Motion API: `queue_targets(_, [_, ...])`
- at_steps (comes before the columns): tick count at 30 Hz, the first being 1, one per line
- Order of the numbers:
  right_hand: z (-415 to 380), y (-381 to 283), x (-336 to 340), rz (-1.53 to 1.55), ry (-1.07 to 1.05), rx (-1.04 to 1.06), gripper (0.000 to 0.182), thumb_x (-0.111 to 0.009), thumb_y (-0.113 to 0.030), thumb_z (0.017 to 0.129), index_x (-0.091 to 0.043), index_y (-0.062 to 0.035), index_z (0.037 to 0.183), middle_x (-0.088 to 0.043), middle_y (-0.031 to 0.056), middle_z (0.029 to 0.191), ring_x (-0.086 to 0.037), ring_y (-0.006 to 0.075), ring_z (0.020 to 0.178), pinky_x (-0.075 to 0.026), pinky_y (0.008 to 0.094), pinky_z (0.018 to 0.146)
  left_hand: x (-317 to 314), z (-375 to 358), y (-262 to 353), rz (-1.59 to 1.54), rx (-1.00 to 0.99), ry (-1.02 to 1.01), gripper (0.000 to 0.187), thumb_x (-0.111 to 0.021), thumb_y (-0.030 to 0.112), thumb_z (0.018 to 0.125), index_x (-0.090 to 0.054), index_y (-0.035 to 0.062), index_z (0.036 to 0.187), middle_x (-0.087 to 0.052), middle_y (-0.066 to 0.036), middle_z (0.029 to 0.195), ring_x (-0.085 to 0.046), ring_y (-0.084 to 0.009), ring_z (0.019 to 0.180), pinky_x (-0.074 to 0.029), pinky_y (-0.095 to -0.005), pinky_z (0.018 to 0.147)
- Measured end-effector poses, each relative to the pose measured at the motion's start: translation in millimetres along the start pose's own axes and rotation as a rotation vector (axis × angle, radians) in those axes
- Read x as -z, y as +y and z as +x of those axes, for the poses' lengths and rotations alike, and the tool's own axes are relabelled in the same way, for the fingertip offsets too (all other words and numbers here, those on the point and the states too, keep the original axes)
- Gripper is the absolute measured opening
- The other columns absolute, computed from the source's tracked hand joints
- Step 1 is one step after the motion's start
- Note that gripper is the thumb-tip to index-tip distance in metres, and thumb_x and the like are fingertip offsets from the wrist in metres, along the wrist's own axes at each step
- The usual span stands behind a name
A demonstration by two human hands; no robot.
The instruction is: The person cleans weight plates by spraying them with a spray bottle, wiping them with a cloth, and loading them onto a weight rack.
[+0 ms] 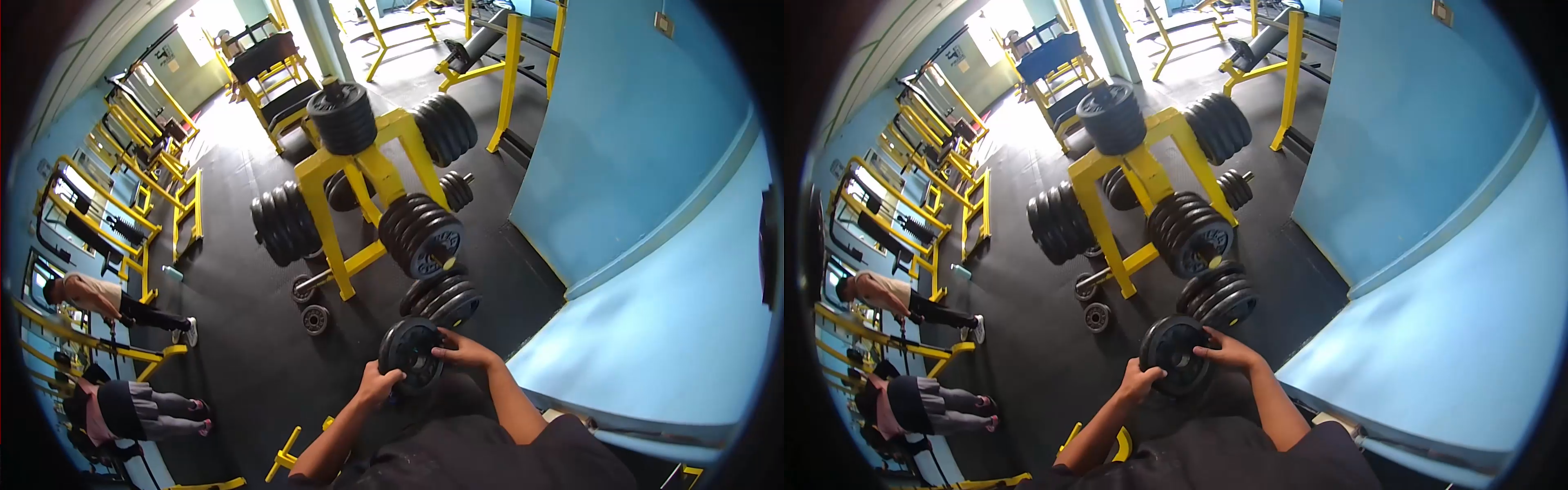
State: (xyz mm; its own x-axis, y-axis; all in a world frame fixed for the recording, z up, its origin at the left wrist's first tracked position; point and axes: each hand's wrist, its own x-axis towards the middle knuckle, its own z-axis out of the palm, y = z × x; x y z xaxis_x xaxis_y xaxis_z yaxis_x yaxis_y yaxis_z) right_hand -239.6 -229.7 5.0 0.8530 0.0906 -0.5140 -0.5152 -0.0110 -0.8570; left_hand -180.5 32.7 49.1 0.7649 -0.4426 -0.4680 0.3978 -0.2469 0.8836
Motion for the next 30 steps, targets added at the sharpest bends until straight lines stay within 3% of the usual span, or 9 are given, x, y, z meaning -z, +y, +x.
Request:
queue_targets(2, [14, -13, 28, -0.044, 0.05, 0.114, 0.11, -0.084, -0.057, 0.074, -0.033, 0.0002, 0.153, -0.047, 0.0265, 0.147, -0.043, 0.036, 0.14, -0.037, 0.0423, 0.114, -9, 34, 25, 0.065, -0.039, -0.123, 0.03, -0.069, 0.012, 0.074, -0.068, -0.0067, 0.098, -0.069, -0.005, 0.081, -0.064, -0.0154, 0.074, -0.052, -0.03, 0.07])
queue_targets(6, [32, -36, 61, -0.008, 0.243, 0.177, 0.088, -0.09, -0.045, 0.07, -0.053, 0.0019, 0.135, -0.056, 0.019, 0.139, -0.054, 0.029, 0.13, -0.042, 0.0398, 0.109, -32, 84, 66, 0.17, -0.17, -0.245, 0.031, -0.071, 0.014, 0.076, -0.067, -0.005, 0.1, -0.069, -0.007, 0.083, -0.064, -0.0176, 0.076, -0.052, -0.0319, 0.072])
queue_targets(7, [38, -34, 67, 0.041, 0.294, 0.213, 0.076, -0.09, -0.04, 0.069, -0.059, 0.0, 0.126, -0.061, 0.0153, 0.129, -0.059, 0.0264, 0.12, -0.046, 0.0382, 0.103, -40, 93, 73, 0.223, -0.223, -0.22, 0.034, -0.072, 0.015, 0.077, -0.066, -0.0043, 0.104, -0.066, -0.01, 0.09, -0.064, -0.0196, 0.082, -0.052, -0.033, 0.076])
queue_targets(8, [41, -31, 72, 0.041, 0.296, 0.202, 0.076, -0.09, -0.04, 0.069, -0.059, 0.0, 0.126, -0.061, 0.0153, 0.129, -0.059, 0.0264, 0.12, -0.046, 0.0382, 0.103, -46, 103, 78, 0.275, -0.284, -0.192, 0.036, -0.073, 0.016, 0.078, -0.065, -0.0035, 0.107, -0.064, -0.012, 0.096, -0.063, -0.0217, 0.088, -0.052, -0.0341, 0.08])
queue_targets(9, [44, -30, 77, -0.066, 0.436, 0.265, 0.075, -0.091, -0.038, 0.068, -0.06, -0.0008, 0.126, -0.062, 0.0146, 0.124, -0.06, 0.0266, 0.116, -0.047, 0.0377, 0.1, -46, 111, 83, 0.467, -0.331, -0.239, 0.044, -0.074, 0.014, 0.08, -0.06, -0.0026, 0.118, -0.053, -0.017, 0.112, -0.057, -0.0272, 0.104, -0.047, -0.0363, 0.093])
queue_targets(10, [46, -29, 81, -0.171, 0.576, 0.325, 0.075, -0.091, -0.036, 0.067, -0.06, -0.0017, 0.126, -0.062, 0.014, 0.119, -0.061, 0.0268, 0.112, -0.048, 0.0373, 0.097, -52, 116, 87, 0.464, -0.325, -0.243, 0.044, -0.074, 0.014, 0.08, -0.06, -0.0026, 0.118, -0.053, -0.017, 0.112, -0.057, -0.0272, 0.104, -0.047, -0.0363, 0.093])
queue_targets(13, [58, -29, 100, -0.199, 0.682, 0.402, 0.076, -0.092, -0.033, 0.065, -0.06, -0.0017, 0.126, -0.06, 0.0123, 0.11, -0.062, 0.027, 0.104, -0.049, 0.0376, 0.093, -73, 130, 90, 0.473, -0.368, -0.112, 0.052, -0.073, 0.008, 0.081, -0.053, -0.0017, 0.128, -0.045, -0.018, 0.117, -0.051, -0.0322, 0.113, -0.042, -0.0371, 0.1])
queue_targets(18, [75, -46, 119, -0.237, 0.751, 0.365, 0.079, -0.093, -0.031, 0.063, -0.059, -0.0004, 0.127, -0.057, 0.0105, 0.109, -0.061, 0.0254, 0.102, -0.051, 0.0354, 0.09, -91, 150, 82, 0.597, -0.696, 0.242, 0.063, -0.076, -0.004, 0.077, -0.051, -0.0009, 0.135, -0.046, -0.018, 0.117, -0.051, -0.0341, 0.11, -0.042, -0.0375, 0.1])
queue_targets(30, [114, -58, 140, -0.058, 0.623, 0.426, 0.074, -0.094, -0.026, 0.066, -0.062, -0.003, 0.128, -0.054, 0.0064, 0.109, -0.063, 0.0177, 0.099, -0.054, 0.0302, 0.085, -98, 175, 79, 0.469, -0.763, 0.606, 0.057, -0.077, -0.006, 0.075, -0.064, 0.0044, 0.129, -0.062, -0.015, 0.108, -0.059, -0.0309, 0.103, -0.049, -0.0386, 0.092])
